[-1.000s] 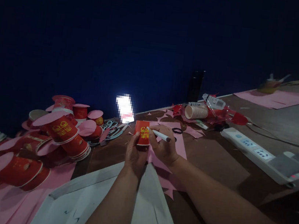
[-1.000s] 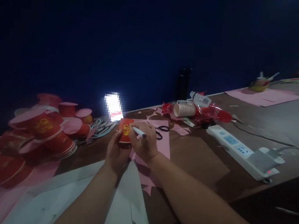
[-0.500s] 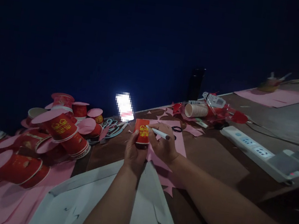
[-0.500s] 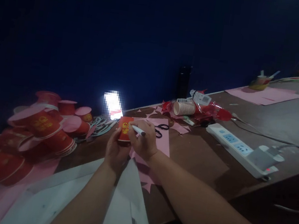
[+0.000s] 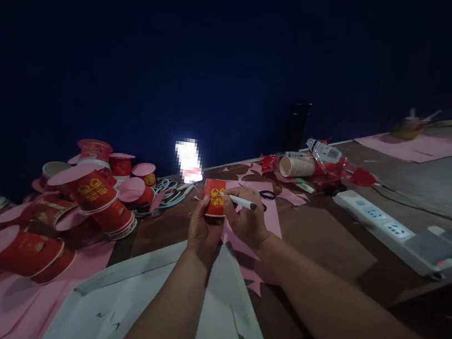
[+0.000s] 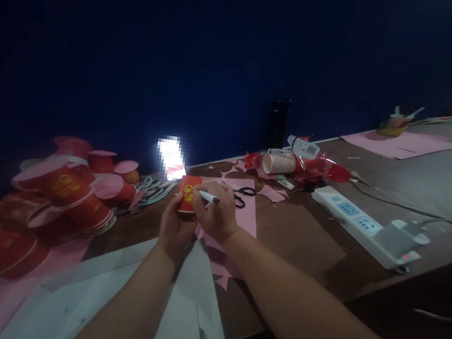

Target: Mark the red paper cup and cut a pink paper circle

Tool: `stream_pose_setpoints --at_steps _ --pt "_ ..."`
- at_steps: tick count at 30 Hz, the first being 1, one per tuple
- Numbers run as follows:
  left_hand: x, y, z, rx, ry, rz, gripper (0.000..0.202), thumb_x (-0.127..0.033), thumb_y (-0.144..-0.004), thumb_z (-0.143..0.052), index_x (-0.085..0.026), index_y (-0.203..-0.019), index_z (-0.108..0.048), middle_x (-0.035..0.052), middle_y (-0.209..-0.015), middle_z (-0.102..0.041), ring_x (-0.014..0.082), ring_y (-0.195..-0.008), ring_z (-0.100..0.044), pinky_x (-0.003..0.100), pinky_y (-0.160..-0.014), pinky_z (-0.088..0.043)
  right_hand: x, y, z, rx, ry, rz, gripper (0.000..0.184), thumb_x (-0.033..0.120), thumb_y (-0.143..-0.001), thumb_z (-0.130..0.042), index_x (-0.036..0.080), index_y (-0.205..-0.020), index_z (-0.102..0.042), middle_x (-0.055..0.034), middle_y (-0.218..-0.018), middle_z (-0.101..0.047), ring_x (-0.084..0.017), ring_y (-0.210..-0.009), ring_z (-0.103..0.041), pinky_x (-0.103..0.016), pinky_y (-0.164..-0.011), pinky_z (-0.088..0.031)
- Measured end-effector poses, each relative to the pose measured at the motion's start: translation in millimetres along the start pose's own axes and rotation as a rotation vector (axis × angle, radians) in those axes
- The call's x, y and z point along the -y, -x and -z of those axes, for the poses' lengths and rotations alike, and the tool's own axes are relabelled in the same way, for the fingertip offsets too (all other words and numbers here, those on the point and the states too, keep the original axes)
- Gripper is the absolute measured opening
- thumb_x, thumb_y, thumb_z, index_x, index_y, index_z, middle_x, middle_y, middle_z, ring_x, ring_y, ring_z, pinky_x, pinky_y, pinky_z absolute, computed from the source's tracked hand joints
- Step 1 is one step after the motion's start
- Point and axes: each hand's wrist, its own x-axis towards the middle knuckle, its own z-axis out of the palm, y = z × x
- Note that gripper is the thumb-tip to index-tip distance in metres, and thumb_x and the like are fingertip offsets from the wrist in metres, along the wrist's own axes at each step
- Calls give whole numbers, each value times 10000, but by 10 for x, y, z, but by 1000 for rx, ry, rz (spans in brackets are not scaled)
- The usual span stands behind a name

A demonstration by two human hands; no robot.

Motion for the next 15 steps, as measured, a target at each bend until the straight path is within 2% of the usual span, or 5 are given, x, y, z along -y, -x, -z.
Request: stream_pose_setpoints --at_steps 8,15 --pt "8 -32 38 35 -2 -1 204 -195 -787 -612 -134 -979 -645 67 -961 -699 154 -914 -661 286 -909 -481 1 5 -9 -12 -5 -8 91 256 -871 -542 198 -853 -611 -8 -743 -668 -161 -721 -611 -354 -840 -404" --pt "9 -30 40 21 -7 15 219 -215 -780 -621 -142 -985 -647 65 -950 -701 163 -911 -664 298 -902 -490 8 2 -10 -20 8 -2 99 266 -871 -540 204 -842 -613 -18 -747 -677 -174 -741 -618 -361 -835 -415"
